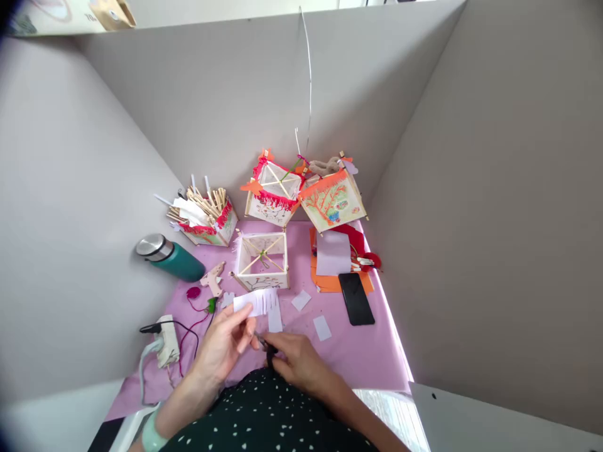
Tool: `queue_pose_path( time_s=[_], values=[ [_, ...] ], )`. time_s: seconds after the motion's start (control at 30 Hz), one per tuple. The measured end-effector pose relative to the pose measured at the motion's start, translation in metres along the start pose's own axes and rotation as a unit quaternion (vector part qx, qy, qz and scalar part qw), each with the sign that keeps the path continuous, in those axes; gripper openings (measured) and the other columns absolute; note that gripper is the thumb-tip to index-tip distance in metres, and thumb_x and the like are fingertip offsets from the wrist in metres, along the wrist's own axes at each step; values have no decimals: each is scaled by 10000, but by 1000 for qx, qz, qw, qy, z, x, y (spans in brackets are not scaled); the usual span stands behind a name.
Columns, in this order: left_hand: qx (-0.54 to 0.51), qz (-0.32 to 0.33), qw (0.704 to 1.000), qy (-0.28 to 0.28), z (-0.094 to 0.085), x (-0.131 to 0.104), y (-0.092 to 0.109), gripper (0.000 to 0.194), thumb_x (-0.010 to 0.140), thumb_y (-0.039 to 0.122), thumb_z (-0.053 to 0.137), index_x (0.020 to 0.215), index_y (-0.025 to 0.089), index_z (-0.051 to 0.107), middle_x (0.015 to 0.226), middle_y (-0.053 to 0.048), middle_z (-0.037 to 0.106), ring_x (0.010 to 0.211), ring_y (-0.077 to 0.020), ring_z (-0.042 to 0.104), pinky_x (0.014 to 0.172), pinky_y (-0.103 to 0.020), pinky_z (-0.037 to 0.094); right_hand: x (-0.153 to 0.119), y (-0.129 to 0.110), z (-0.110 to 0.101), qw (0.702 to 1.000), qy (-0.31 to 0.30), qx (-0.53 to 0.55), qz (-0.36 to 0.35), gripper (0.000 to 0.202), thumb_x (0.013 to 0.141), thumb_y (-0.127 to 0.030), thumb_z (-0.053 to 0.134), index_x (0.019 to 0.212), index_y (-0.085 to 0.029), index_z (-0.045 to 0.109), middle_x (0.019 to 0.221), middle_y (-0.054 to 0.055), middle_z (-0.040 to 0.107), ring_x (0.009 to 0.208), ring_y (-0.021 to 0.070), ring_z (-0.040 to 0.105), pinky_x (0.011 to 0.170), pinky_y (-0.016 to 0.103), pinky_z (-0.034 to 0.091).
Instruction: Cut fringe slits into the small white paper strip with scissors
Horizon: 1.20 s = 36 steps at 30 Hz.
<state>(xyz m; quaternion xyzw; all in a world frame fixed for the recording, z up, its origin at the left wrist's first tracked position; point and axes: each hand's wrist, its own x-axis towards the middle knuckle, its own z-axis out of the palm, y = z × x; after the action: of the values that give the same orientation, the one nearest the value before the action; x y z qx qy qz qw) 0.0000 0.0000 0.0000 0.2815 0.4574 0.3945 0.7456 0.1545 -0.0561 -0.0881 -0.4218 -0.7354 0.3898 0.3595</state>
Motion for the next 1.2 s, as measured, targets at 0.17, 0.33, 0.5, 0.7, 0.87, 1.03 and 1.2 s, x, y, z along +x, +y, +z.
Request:
queue_pose_path(
  time_s=[0.17, 0.33, 0.5, 0.7, 0.87, 1.03, 1.2],
  values=[
    [3, 37, 998, 50, -7, 8, 2, 300, 726, 377, 760, 848, 130, 641, 781, -32, 705, 381, -40, 441, 542, -281, 546, -11, -7, -8, 977, -3, 146, 158, 393, 844, -138, 525, 1216, -219, 620, 923, 18, 681, 788, 146, 607, 726, 248, 482],
    [-6, 62, 997, 55, -10, 19, 5, 232, 736, 335, 769, 797, 147, 648, 506, 71, 505, 425, -63, 440, 566, -256, 523, -8, -20, -19, 961, 8, 173, 214, 393, 804, -236, 637, 1195, -208, 609, 861, 1, 622, 765, 148, 553, 740, 259, 462],
    [-11, 58, 997, 54, -2, 26, 3, 256, 727, 328, 774, 845, 145, 642, 560, 54, 537, 456, -73, 476, 547, -246, 491, -2, -28, -14, 961, 30, 162, 222, 368, 712, -195, 697, 1076, -214, 647, 864, -11, 584, 787, 150, 522, 733, 249, 428],
    [-30, 51, 995, 77, 0, 28, -4, 320, 673, 333, 804, 847, 133, 625, 574, 60, 520, 466, -76, 473, 496, -241, 459, 2, -29, -3, 948, 55, 188, 251, 419, 739, -194, 649, 1158, -179, 642, 754, -32, 534, 691, 124, 457, 660, 240, 378],
    [-27, 35, 997, 59, -2, 29, -7, 329, 670, 337, 804, 830, 136, 599, 568, 57, 522, 471, -86, 481, 514, -263, 474, 9, -28, -2, 945, 68, 197, 252, 409, 759, -226, 639, 1162, -154, 645, 708, -45, 465, 655, 108, 403, 618, 231, 343],
    [-41, 27, 996, 70, -3, 27, -7, 363, 653, 336, 809, 868, 139, 593, 641, 40, 579, 457, -67, 467, 498, -254, 461, 9, -20, -2, 938, 65, 197, 278, 427, 779, -291, 656, 1179, -141, 633, 697, -50, 446, 642, 105, 397, 608, 233, 334],
    [-48, 15, 994, 97, -8, 26, -6, 364, 640, 307, 809, 882, 148, 589, 601, 68, 536, 457, -68, 465, 496, -248, 450, 0, -22, -3, 928, 13, 225, 297, 388, 797, -262, 629, 1174, -170, 633, 701, -52, 464, 647, 109, 450, 621, 236, 351]
  ],
)
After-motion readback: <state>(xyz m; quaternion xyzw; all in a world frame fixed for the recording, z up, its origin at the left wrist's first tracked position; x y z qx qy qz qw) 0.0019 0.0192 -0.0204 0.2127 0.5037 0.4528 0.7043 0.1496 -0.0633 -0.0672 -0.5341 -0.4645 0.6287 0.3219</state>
